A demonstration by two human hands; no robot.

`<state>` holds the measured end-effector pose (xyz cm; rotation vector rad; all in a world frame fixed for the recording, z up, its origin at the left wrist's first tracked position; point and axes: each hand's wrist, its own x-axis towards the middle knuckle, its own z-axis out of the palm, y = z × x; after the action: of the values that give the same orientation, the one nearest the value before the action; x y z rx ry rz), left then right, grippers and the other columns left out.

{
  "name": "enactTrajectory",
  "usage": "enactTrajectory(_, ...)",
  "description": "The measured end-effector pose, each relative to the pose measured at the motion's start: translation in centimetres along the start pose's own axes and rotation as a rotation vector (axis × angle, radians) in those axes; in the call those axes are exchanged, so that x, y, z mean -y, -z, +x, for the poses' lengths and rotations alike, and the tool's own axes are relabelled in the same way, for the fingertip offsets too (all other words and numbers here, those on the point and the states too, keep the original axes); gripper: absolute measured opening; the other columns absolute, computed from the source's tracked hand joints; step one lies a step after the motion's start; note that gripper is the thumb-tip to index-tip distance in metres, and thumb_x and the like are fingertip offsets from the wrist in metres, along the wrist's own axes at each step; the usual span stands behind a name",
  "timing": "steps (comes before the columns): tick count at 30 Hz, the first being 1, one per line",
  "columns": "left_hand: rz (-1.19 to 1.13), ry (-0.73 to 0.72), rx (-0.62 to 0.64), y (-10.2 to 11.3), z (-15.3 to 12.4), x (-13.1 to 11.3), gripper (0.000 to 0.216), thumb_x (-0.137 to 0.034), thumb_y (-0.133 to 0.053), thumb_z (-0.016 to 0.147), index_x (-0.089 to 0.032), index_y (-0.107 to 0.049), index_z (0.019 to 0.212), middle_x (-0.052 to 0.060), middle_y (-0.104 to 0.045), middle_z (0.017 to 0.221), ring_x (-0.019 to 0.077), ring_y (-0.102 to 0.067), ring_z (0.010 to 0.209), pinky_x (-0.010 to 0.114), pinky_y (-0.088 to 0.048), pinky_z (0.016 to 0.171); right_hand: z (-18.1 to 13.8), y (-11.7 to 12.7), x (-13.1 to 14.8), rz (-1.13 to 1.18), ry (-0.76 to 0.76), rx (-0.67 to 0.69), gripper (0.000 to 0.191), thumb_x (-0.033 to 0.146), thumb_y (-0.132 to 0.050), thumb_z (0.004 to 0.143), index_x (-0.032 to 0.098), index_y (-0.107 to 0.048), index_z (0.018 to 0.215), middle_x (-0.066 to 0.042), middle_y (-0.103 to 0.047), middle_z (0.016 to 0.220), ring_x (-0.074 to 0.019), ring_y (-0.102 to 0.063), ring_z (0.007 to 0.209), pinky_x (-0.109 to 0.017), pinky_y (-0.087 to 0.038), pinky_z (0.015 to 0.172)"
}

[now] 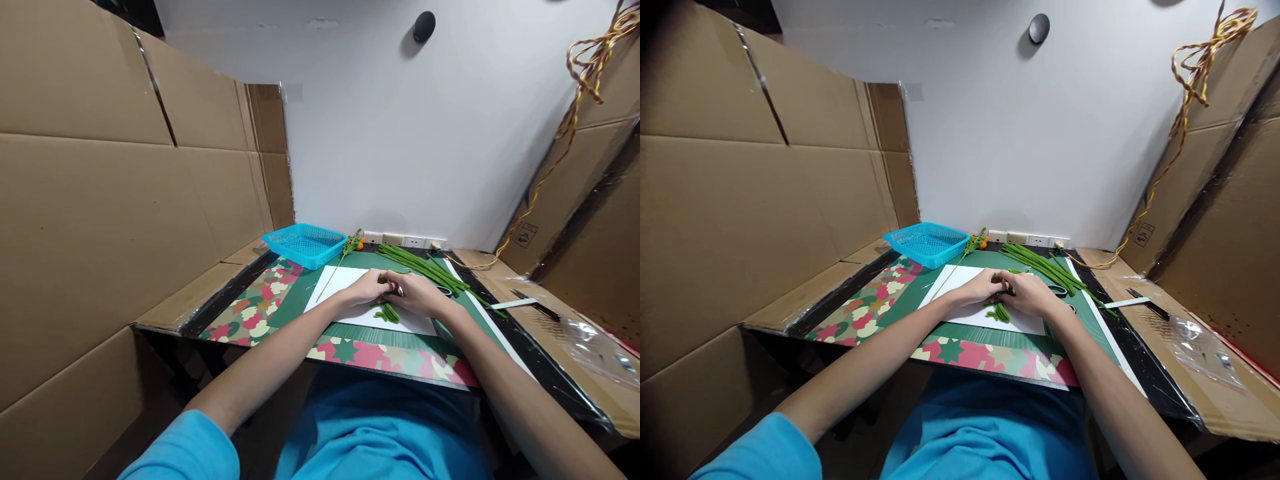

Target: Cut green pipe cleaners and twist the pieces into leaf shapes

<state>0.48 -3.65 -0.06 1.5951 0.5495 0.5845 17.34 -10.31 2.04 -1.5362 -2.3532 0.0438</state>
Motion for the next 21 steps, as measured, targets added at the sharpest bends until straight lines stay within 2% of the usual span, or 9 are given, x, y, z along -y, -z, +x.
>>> enactTrajectory(8,-0.011,0.066,-0.050,-0.56,-0.42,-0.88,0.020,-0.024,-0.075,0.076,-0.010,-0.067,0.088,0.003,-0.060,0.072,0.0082,-0.045,0.057,0.023,-0.029,0.054,-0.07,0.13,0.15,-0.006,0.002,0.003,0.029,0.039,-0.060,0.095,0.025,-0.061,0.121,-0.005,-0.072,0.093,-0.0204,-0.063,0.079,-0.027,-0.027,0.062)
enactTrajectory(16,0.030,0.005,-0.012,-0.04,0.00,0.02,0.018,-0.025,-0.069,0.079,-0.011,-0.068,0.091,0.003,-0.060,0.073,0.0075,-0.042,0.054,0.024,-0.028,0.052,-0.06,0.08,0.02,0.003,0.014,-0.006,0.027,0.039,-0.060,0.095,0.024,-0.061,0.118,-0.004,-0.072,0.092,-0.0200,-0.062,0.078,-0.026,-0.026,0.061)
enactTrajectory(21,0.002,0.009,-0.007,-0.25,-0.27,-0.42,0.019,-0.024,-0.071,0.079,-0.010,-0.068,0.091,0.004,-0.061,0.075,0.0087,-0.047,0.058,0.024,-0.031,0.054,-0.02,-0.01,-0.08,0.010,0.019,-0.007,0.029,0.040,-0.060,0.095,0.024,-0.061,0.119,-0.004,-0.071,0.091,-0.0197,-0.062,0.077,-0.027,-0.026,0.061)
